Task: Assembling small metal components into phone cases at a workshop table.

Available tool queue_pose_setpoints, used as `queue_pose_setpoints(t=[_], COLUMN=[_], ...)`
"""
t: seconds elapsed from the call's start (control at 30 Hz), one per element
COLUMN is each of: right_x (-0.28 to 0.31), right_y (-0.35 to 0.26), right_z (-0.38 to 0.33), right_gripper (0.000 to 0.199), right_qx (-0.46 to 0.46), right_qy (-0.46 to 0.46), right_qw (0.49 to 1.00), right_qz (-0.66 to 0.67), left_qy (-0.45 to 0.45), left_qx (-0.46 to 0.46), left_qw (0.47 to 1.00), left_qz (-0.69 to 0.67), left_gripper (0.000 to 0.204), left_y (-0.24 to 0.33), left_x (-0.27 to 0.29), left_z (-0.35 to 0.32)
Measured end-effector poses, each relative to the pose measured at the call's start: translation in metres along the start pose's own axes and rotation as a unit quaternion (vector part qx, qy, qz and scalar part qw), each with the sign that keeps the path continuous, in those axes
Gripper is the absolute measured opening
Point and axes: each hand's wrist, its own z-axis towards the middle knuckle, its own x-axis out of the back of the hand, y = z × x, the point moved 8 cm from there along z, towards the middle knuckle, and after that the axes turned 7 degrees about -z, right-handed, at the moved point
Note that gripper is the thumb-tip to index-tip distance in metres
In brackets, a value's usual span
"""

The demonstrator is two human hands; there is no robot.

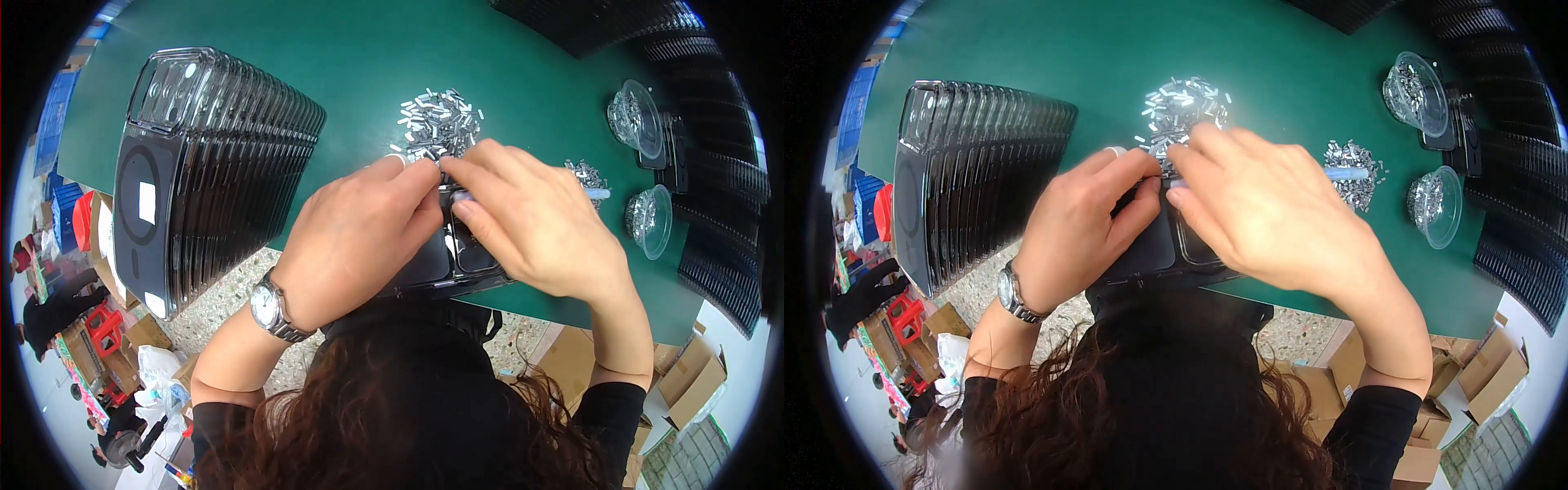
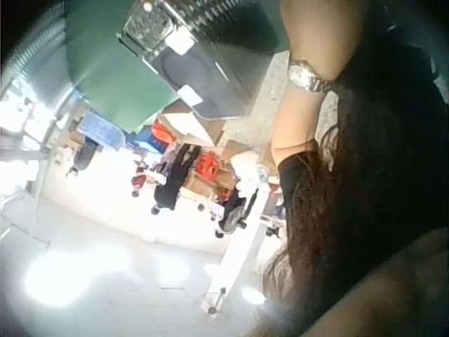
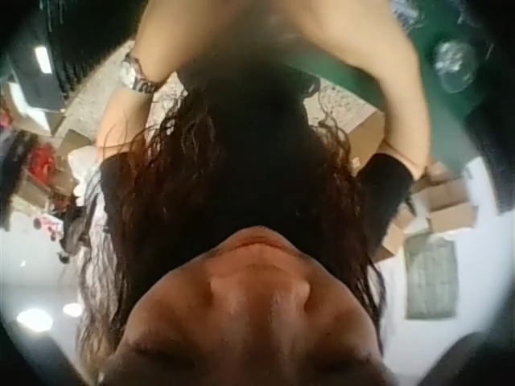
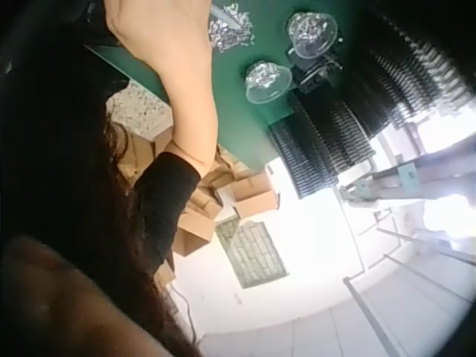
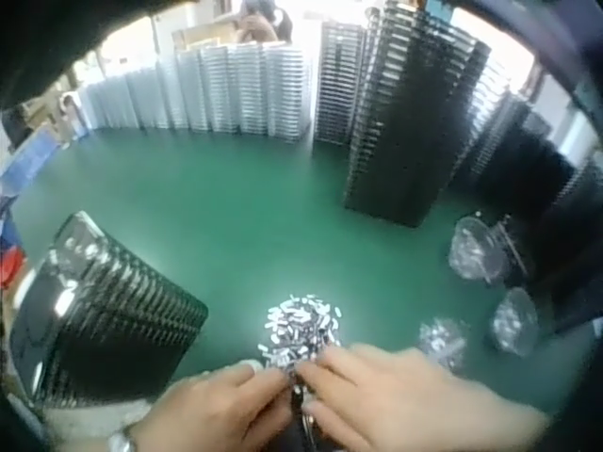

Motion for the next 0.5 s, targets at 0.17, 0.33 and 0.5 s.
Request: queue_pose_setpoints(t=[0.17,0.33,0.5], right_x=[-0.002,0.004,0.018], right_y=[-0.008,-0.006,-0.006], right_z=[-0.002,-0.006,-0.012], right_gripper=[0.02,0.02,0.025], right_qx=[0.006,-0.021,0.026], right_qy=[0.007,0.047,0.117], right_qw=[0.998,0.996,0.991], right_qz=[-0.067,-0.073,-0.052], left_qy=[0.001,0.011,0.011], left_qx=[-0.014,-0.017,-0.039], left_qw=[0.999,0.997,0.998], left_qz=[0.046,0.075,0.047], left_gripper=[0.007,0.007,0.013], left_y=[0.011,0.019,0.03], left_x=[0.002,0.002,0.019], left_z=[0.0,0.006,0.002])
